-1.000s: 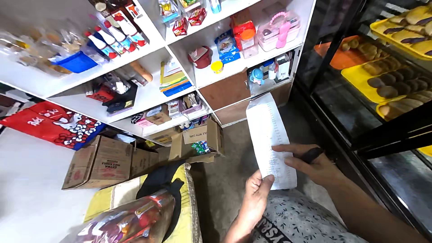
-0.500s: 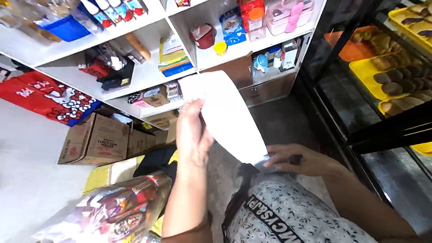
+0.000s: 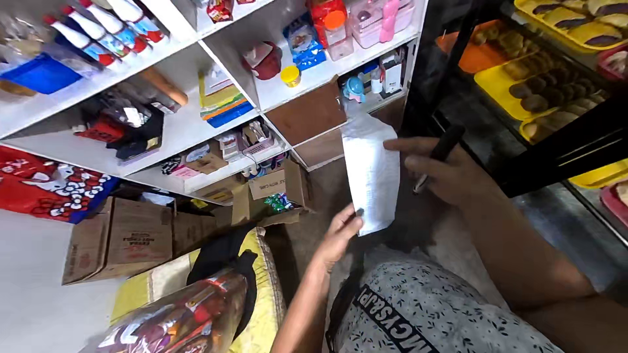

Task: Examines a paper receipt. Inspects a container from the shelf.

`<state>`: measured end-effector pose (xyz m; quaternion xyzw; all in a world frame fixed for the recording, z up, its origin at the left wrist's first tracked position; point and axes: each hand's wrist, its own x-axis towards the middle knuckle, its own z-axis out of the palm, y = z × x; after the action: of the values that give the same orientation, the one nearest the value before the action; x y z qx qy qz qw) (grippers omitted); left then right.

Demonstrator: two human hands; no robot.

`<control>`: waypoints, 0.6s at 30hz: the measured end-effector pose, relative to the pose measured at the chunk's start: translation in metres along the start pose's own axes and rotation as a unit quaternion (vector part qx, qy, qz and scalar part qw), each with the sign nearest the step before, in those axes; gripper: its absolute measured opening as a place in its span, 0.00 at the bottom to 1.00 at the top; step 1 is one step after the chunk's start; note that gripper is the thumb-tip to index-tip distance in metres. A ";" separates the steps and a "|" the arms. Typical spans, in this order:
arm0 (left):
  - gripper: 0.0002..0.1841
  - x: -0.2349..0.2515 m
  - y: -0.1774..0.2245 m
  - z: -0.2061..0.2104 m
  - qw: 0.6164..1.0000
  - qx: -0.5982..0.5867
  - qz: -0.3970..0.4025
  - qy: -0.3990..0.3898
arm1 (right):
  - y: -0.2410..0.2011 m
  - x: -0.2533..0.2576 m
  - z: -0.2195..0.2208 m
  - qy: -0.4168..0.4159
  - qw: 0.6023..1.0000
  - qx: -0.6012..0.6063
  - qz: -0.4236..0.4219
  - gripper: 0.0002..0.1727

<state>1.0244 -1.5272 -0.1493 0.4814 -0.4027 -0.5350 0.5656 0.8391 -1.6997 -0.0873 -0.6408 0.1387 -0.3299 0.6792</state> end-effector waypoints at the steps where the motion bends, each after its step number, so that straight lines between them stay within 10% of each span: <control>1: 0.11 0.000 0.002 0.010 0.999 0.010 -0.008 0.031 | -0.001 0.002 0.000 0.014 1.000 0.012 0.010 0.20; 9: 0.15 0.006 0.061 0.016 0.984 -0.019 -0.008 0.177 | 0.025 -0.010 0.013 -0.120 0.992 -0.027 0.023 0.15; 18: 0.14 -0.002 0.044 0.033 0.994 -0.086 -0.018 0.059 | 0.022 0.002 0.007 -0.061 0.995 0.058 0.045 0.26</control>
<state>1.0018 -1.5306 -0.0988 0.4689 -0.3128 -0.5484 0.6177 0.8512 -1.6967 -0.1071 -0.6125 0.1060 -0.2667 0.7366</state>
